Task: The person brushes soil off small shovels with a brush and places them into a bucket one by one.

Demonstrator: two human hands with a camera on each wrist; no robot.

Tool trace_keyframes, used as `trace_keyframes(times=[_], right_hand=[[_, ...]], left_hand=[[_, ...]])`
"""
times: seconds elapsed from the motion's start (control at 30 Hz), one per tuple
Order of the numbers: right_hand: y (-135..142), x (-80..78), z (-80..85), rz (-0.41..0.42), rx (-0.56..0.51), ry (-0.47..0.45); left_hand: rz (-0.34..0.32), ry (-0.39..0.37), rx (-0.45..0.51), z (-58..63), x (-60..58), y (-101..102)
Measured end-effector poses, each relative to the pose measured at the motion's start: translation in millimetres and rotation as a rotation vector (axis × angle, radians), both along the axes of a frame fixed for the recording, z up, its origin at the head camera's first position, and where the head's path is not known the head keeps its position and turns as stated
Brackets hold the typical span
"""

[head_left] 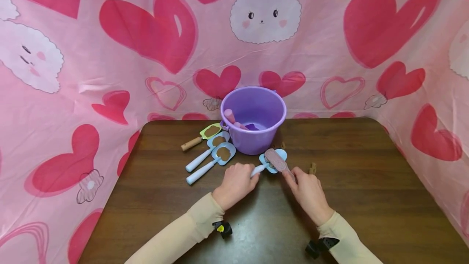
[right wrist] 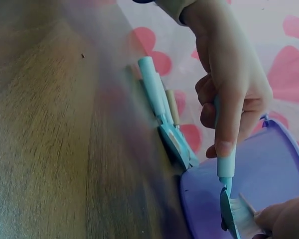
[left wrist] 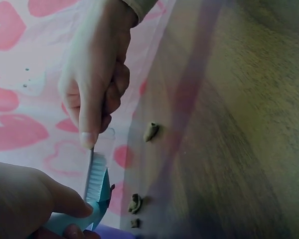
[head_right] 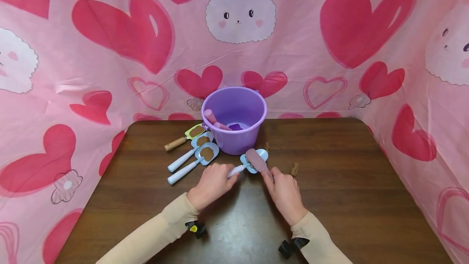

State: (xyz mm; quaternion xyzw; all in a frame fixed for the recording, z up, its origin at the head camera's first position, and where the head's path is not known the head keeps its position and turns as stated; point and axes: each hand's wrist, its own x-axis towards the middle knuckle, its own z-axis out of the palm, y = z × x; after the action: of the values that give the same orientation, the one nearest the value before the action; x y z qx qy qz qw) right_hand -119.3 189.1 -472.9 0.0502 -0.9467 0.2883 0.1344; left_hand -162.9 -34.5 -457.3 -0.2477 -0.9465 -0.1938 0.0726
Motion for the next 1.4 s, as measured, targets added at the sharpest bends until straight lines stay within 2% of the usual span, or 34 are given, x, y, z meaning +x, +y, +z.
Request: trace_keyframes(times=[0.13,0.3,0.57,0.8,0.9,1.03,1.1,1.4], right_hand=[[1.1,-1.1,1.7,0.034,-0.012,0.017],[2.9,-2.4,-0.6,0.096,-0.004,-0.054],[3.8,-3.3,-3.0,0.033,0.001,-0.071],[14.8,-5.0,-3.2,-0.001,0.025,0.024],[15.4,-6.2,-5.5,0.045,0.004,0.035],[10.4,-6.0,-9.4,0.135,-0.007,-0.002],[7.6,-4.7,-9.6,0.149,0.000,-0.018],[4.9,-4.8,-4.5,0.044,0.007,0.008]], left_hand=[[0.014,0.007,-0.006,1.5,-0.3,-1.4],[0.012,0.009,-0.011,2.2,0.3,-3.1],[-0.014,-0.011,0.000,0.2,0.8,-3.6],[-0.009,0.007,0.002,-0.6,3.3,-7.6],[0.008,0.013,-0.003,-1.1,2.7,-9.0],[0.007,-0.003,-0.007,-1.2,1.6,-8.1],[0.003,-0.014,-0.006,-1.0,1.4,-7.3],[-0.007,-0.026,0.017,0.4,1.0,-6.6]])
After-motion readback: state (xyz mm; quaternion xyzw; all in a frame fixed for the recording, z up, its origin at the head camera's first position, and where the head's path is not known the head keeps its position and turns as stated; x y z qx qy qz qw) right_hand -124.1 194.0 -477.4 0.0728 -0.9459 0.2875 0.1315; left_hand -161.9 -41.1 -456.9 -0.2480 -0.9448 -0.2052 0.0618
